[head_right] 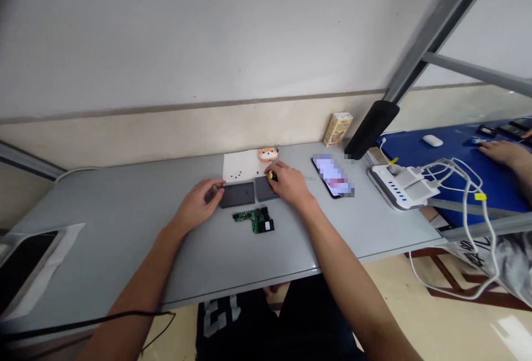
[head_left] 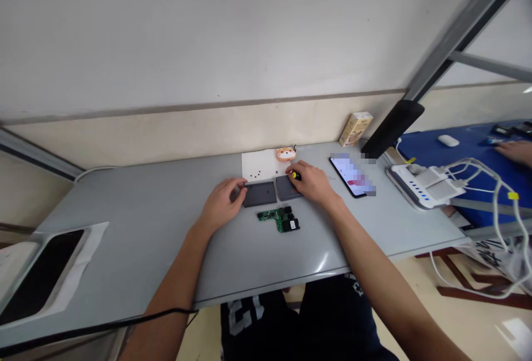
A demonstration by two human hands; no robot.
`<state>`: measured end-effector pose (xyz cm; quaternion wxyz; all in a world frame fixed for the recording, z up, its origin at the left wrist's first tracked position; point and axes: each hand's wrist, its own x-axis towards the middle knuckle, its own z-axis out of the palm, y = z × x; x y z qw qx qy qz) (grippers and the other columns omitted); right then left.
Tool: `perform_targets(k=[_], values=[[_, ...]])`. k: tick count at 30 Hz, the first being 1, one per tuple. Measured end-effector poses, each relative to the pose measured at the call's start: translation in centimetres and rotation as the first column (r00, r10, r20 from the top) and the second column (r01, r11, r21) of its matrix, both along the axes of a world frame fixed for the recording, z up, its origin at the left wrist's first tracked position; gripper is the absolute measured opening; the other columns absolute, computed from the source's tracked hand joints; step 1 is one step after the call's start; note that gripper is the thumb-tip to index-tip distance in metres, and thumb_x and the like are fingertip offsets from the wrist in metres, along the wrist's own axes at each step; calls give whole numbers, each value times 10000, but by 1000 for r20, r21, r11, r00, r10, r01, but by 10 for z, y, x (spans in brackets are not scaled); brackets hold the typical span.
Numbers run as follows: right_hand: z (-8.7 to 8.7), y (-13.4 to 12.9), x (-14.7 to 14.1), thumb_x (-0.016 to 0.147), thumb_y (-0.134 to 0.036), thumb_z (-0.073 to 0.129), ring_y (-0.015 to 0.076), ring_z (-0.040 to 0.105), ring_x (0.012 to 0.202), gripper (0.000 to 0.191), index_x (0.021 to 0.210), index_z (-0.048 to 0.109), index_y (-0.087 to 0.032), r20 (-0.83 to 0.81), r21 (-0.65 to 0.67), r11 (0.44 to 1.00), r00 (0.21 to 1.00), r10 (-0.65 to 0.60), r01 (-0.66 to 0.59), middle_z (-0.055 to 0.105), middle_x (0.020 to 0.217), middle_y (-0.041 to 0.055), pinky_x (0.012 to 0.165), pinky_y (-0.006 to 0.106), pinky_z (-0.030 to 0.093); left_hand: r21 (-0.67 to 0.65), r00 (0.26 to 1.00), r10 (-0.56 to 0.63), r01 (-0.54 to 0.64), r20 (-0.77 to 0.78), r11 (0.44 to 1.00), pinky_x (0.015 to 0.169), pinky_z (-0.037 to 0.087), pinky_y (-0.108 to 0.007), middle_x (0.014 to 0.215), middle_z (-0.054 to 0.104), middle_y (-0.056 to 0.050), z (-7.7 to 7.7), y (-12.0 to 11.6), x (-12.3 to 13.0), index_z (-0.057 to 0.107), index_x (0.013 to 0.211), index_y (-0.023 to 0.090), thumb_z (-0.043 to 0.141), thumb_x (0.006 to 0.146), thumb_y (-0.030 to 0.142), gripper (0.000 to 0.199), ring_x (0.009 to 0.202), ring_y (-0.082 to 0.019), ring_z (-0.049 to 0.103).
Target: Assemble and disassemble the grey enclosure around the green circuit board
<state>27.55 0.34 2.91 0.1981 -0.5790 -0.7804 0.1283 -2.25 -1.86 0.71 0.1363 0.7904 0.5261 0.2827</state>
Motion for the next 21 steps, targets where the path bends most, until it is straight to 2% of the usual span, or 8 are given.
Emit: perform_targets(k=[12, 19, 21], values=[[-1, 0, -1, 1021, -351, 483, 219, 685, 954, 251, 1132, 700, -291, 3, 12, 1000, 1000, -9, 9, 717, 1207, 30, 686, 307, 377, -44, 998, 28, -26, 53, 999, 801, 512, -337, 945, 718, -44, -5, 3, -2, 701, 1168, 221, 491, 1011, 369, 301, 835, -196, 645], [0, 0, -1, 1026, -354, 478, 210, 679, 923, 253, 1139, 695, -287, 17, 2, 1000, 1000, -13, 13, 722, 1181, 31, 678, 300, 368, -89, 990, 38, -26, 138, 996, 830, 524, -319, 1066, 762, -42, -7, 4, -4, 726, 1125, 236, 488, 1004, 362, 295, 928, -199, 692], [1, -1, -1, 1022, -340, 484, 212, 684, 934, 248, 1136, 697, -285, 17, 6, 1000, 1000, -9, 9, 721, 1197, 31, 678, 301, 368, -101, 985, 45, -28, 167, 994, 811, 526, -314, 1038, 765, -40, -5, 3, -4, 732, 1101, 232, 498, 994, 360, 287, 901, -196, 693]])
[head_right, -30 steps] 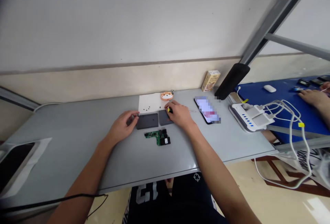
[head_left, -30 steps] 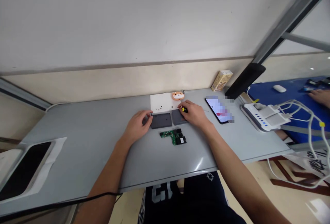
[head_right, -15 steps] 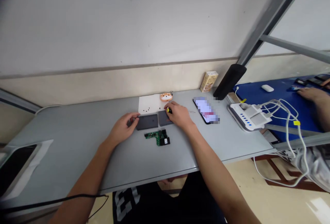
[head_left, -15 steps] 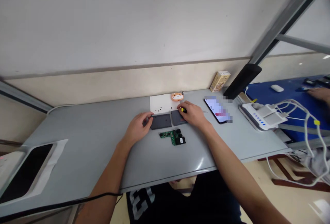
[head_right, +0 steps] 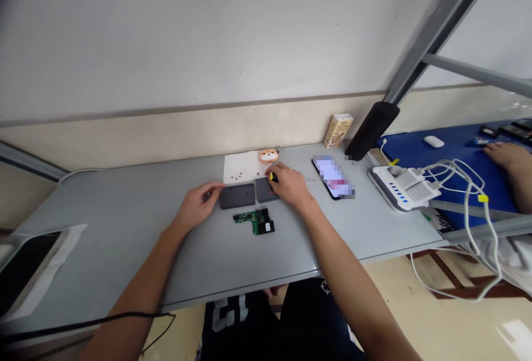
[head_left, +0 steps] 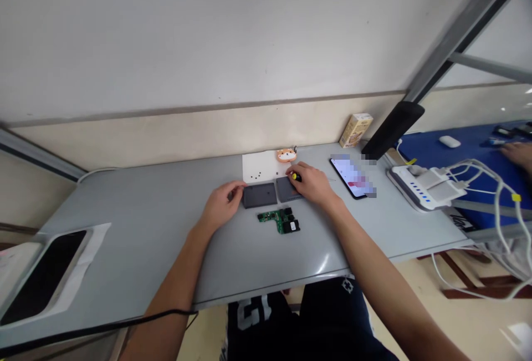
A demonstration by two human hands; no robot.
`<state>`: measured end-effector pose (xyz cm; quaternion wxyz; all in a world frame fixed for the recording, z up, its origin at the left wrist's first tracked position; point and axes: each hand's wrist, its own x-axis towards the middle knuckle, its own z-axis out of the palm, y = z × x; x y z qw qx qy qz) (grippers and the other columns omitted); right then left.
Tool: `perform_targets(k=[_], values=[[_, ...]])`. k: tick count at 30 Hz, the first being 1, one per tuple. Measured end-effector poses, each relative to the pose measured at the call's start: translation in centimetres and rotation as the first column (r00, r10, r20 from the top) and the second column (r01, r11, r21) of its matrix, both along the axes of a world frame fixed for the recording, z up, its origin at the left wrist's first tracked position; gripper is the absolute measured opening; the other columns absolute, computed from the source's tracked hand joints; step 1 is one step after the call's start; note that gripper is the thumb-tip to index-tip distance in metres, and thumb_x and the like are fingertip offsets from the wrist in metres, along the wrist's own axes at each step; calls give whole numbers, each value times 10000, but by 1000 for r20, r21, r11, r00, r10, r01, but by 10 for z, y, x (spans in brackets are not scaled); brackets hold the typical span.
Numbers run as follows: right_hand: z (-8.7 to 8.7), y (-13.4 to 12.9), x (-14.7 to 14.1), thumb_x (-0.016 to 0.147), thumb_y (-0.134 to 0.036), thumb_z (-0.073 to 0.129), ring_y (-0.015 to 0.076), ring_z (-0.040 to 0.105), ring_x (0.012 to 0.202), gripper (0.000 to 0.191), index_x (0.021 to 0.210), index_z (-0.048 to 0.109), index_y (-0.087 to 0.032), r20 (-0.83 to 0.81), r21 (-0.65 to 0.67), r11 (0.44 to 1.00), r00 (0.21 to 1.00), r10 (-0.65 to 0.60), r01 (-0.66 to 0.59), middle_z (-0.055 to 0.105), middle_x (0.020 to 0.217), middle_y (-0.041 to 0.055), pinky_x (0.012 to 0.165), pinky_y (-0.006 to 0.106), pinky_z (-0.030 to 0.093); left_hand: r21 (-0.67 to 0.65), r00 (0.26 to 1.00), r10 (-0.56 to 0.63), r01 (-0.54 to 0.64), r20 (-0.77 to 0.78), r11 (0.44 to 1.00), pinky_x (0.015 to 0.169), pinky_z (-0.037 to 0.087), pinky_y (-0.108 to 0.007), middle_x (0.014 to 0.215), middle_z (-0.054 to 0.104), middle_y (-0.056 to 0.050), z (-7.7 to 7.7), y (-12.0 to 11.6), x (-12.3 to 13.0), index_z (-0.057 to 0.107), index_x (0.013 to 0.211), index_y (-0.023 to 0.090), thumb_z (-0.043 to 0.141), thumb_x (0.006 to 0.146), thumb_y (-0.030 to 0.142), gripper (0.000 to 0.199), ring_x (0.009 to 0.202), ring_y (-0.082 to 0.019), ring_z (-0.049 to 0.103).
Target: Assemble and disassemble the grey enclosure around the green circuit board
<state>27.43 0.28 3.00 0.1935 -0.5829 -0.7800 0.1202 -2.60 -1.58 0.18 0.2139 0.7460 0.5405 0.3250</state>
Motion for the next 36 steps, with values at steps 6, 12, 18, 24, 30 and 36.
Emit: perform_targets(k=[6, 12, 18, 24, 30, 36], values=[[0, 0, 0, 1027, -352, 478, 220, 685, 961, 259, 1139, 701, -285, -9, -1, 1000, 1000, 5, -5, 718, 1211, 43, 695, 301, 395, -26, 998, 17, -15, 65, 1000, 679, 512, -285, 840, 727, -24, 8, -3, 2, 736, 1049, 209, 503, 973, 365, 290, 756, -177, 655], [-1, 1, 0, 1023, -348, 483, 215, 684, 937, 265, 1146, 708, -283, -8, -13, 1000, 1000, -5, 5, 710, 1224, 49, 702, 300, 405, 11, 997, 31, -32, 67, 999, 743, 528, -300, 889, 745, -33, 8, -2, 3, 745, 1038, 210, 507, 967, 351, 285, 781, -176, 654], [-2, 1, 0, 1011, -337, 494, 230, 686, 980, 250, 1121, 713, -285, -23, 6, 1000, 1000, 0, 0, 720, 1211, 35, 696, 305, 407, 50, 1000, 9, -10, 11, 999, 715, 506, -297, 917, 706, -37, 9, -3, 4, 713, 1069, 212, 496, 984, 328, 260, 771, -172, 624], [10, -4, 7, 991, -273, 511, 217, 693, 1016, 256, 1154, 708, -283, -140, 131, 990, 990, -33, 52, 724, 1226, 26, 776, 306, 458, 51, 991, -65, 72, -113, 996, 860, 525, -326, 1242, 625, -72, 17, -11, 1, 614, 1304, 258, 551, 997, 392, 341, 926, -183, 616], [11, -33, 15, 997, -271, 505, 209, 704, 944, 251, 1126, 720, -274, -109, 168, 984, 993, -39, 57, 732, 1183, 43, 766, 306, 472, -109, 984, -138, 126, -112, 986, 1044, 496, -412, 1421, 560, -79, 13, -17, -16, 457, 1520, 335, 717, 900, 485, 689, 1191, -252, 575], [-3, -81, 10, 1038, -302, 467, 195, 701, 989, 275, 1139, 721, -270, -89, 173, 970, 978, 191, -174, 721, 1209, 62, 879, 336, 522, -147, 986, -138, 125, -88, 981, 1118, 463, -454, 1465, 549, -83, 8, -14, -21, 458, 1532, 344, 777, 848, 481, 767, 1279, -286, 550]])
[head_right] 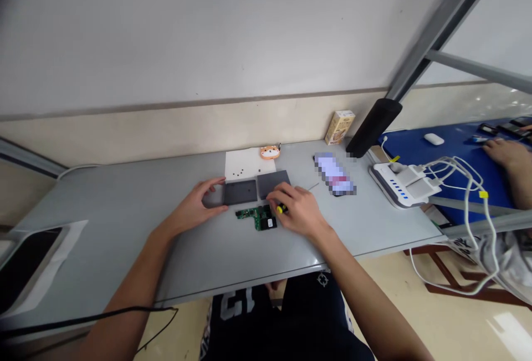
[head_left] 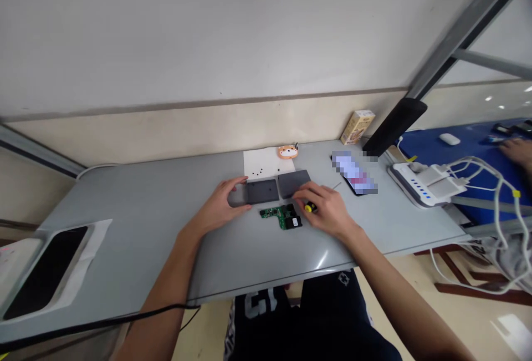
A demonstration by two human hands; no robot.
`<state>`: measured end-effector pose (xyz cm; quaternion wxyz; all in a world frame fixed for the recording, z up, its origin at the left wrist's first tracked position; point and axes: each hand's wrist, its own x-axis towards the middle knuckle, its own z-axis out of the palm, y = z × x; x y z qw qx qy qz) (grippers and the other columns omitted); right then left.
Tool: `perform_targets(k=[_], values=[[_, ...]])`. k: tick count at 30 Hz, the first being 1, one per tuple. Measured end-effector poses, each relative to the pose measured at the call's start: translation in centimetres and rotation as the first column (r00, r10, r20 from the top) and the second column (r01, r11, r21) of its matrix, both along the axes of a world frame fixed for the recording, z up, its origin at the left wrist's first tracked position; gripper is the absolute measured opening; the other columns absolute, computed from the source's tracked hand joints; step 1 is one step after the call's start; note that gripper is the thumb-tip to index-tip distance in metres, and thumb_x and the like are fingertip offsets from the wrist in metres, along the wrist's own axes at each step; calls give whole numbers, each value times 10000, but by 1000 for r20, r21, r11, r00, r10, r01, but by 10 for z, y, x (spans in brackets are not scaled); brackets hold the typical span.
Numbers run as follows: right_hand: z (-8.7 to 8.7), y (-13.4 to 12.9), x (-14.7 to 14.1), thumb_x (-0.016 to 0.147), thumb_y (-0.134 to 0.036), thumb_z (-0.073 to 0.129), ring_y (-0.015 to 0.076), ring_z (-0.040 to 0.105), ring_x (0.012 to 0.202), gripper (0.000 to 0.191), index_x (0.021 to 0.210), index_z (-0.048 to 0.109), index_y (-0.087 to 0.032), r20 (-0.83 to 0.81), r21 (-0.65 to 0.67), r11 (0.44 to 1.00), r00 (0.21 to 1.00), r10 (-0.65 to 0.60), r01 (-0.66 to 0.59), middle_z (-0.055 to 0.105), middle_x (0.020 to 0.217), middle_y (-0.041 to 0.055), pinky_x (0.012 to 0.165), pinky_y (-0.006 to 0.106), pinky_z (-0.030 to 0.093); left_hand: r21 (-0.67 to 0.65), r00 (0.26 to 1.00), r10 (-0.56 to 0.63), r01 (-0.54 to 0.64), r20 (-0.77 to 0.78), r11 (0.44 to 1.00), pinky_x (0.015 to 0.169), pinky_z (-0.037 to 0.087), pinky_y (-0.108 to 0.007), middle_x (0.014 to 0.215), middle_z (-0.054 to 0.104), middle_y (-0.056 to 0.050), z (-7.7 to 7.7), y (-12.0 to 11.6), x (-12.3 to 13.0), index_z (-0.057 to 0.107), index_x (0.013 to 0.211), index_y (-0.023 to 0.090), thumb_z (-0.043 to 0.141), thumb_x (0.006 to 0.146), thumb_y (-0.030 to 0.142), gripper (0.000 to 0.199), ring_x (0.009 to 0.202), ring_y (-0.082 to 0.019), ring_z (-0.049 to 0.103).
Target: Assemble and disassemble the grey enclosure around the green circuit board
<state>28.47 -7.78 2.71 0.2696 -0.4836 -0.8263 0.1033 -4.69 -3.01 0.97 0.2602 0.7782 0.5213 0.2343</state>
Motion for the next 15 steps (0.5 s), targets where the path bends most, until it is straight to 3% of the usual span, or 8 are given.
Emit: perform_targets(k=[6, 15], values=[[-8, -24, -6, 1006, -498, 553, 238, 700, 1022, 349, 1249, 689, -288, 88, -74, 982, 980, 180, -174, 634, 1405, 87, 917, 434, 561, -36, 999, 37, -38, -27, 999, 1109, 478, -436, 1412, 568, -76, 1, 1, 3, 481, 1517, 361, 792, 835, 449, 754, 1260, -269, 576], [-15, -24, -6, 964, -533, 608, 288, 692, 1072, 408, 1277, 672, -279, 137, -107, 978, 972, 192, -178, 578, 1475, 123, 950, 495, 565, -23, 999, 31, -31, -15, 999, 1092, 490, -434, 1377, 585, -84, -1, 1, 0, 487, 1520, 365, 793, 832, 456, 758, 1249, -279, 586]])
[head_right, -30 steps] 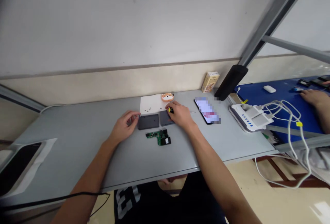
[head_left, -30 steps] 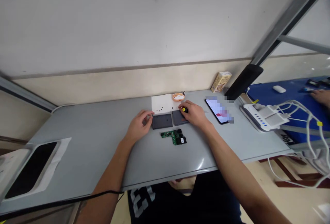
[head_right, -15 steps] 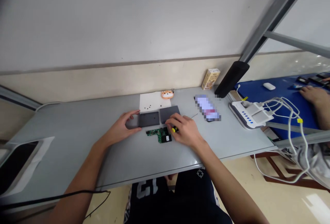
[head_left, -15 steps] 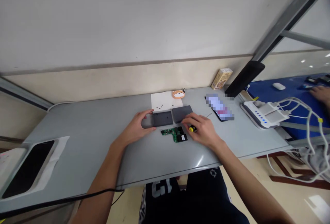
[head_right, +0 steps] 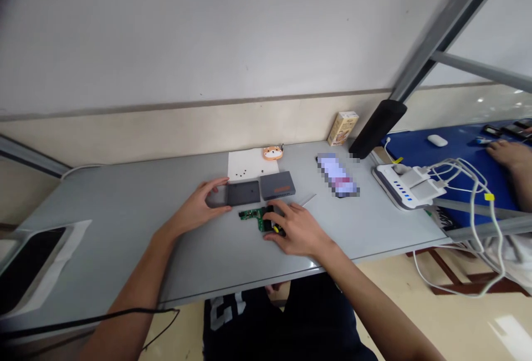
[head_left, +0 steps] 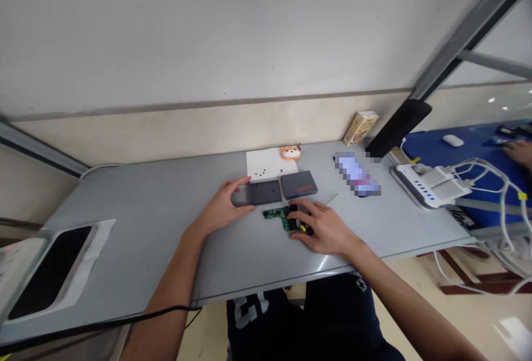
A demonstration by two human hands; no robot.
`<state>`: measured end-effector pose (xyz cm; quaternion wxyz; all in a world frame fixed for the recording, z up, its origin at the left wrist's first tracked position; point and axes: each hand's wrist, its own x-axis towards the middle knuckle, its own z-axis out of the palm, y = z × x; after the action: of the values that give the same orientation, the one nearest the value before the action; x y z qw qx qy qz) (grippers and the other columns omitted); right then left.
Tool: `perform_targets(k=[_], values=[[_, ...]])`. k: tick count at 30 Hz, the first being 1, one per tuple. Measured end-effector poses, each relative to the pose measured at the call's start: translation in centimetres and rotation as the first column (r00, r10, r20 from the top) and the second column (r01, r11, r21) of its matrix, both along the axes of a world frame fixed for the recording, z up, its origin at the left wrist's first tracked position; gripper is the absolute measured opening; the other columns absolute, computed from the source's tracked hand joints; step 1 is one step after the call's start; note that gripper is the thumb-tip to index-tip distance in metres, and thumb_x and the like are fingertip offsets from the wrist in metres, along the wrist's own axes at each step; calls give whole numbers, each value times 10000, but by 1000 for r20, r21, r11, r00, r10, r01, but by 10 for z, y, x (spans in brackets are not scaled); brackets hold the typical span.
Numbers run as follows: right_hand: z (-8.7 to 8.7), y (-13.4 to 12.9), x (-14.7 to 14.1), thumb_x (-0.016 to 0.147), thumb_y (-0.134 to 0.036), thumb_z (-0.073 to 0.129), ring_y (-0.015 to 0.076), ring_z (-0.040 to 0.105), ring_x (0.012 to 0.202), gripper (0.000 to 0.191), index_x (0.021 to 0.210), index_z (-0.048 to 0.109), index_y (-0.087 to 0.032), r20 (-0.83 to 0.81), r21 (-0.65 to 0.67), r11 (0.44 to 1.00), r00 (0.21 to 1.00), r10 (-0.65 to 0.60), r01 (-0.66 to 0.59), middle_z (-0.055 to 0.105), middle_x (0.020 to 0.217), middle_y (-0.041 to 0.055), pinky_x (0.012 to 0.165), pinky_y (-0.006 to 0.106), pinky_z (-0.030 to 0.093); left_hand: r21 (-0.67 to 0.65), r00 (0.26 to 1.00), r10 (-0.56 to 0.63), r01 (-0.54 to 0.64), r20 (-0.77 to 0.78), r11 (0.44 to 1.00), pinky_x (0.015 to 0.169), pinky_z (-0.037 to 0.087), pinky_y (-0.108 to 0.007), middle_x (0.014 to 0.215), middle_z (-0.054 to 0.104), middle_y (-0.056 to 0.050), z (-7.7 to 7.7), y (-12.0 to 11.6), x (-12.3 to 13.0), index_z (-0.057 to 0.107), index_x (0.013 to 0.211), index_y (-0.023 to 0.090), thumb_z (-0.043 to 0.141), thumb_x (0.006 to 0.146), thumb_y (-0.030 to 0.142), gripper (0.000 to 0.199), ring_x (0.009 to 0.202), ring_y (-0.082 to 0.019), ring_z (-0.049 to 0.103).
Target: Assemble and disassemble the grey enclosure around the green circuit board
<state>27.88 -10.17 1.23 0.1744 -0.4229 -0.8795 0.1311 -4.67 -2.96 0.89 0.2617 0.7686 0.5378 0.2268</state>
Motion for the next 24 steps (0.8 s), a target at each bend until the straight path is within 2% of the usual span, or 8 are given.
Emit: perform_targets(k=[13, 17, 21, 24], values=[[1, 1, -2, 982, -465, 598, 268, 689, 1047, 357, 1272, 673, -270, -13, -2, 1000, 1000, -3, 3, 606, 1429, 118, 953, 482, 568, -13, 1000, 4, -3, 18, 1000, 1074, 503, -434, 1402, 577, -77, 5, -1, 3, 494, 1511, 365, 793, 831, 426, 746, 1246, -274, 586], [1, 1, -1, 982, -456, 606, 259, 693, 1045, 330, 1236, 686, -261, -20, 0, 1000, 999, 31, -31, 622, 1406, 117, 946, 468, 567, -6, 1000, -2, 2, 8, 1000, 1076, 499, -428, 1385, 589, -71, 2, 0, 1, 484, 1517, 373, 791, 832, 428, 753, 1241, -272, 589], [12, 11, -2, 988, -467, 601, 259, 691, 1108, 306, 1197, 689, -260, -37, 23, 997, 996, 79, -79, 625, 1409, 101, 965, 451, 554, -22, 1000, -7, 7, 15, 1000, 1100, 478, -422, 1405, 577, -56, 2, 1, -1, 468, 1522, 379, 793, 830, 430, 766, 1261, -267, 572], [29, 33, -7, 983, -469, 609, 252, 693, 1080, 313, 1201, 683, -255, -66, 81, 994, 995, 78, -73, 615, 1412, 105, 947, 434, 542, -30, 1000, -14, 15, 20, 999, 1116, 463, -421, 1404, 582, -58, 4, 1, -1, 461, 1530, 357, 788, 834, 437, 773, 1274, -270, 560]])
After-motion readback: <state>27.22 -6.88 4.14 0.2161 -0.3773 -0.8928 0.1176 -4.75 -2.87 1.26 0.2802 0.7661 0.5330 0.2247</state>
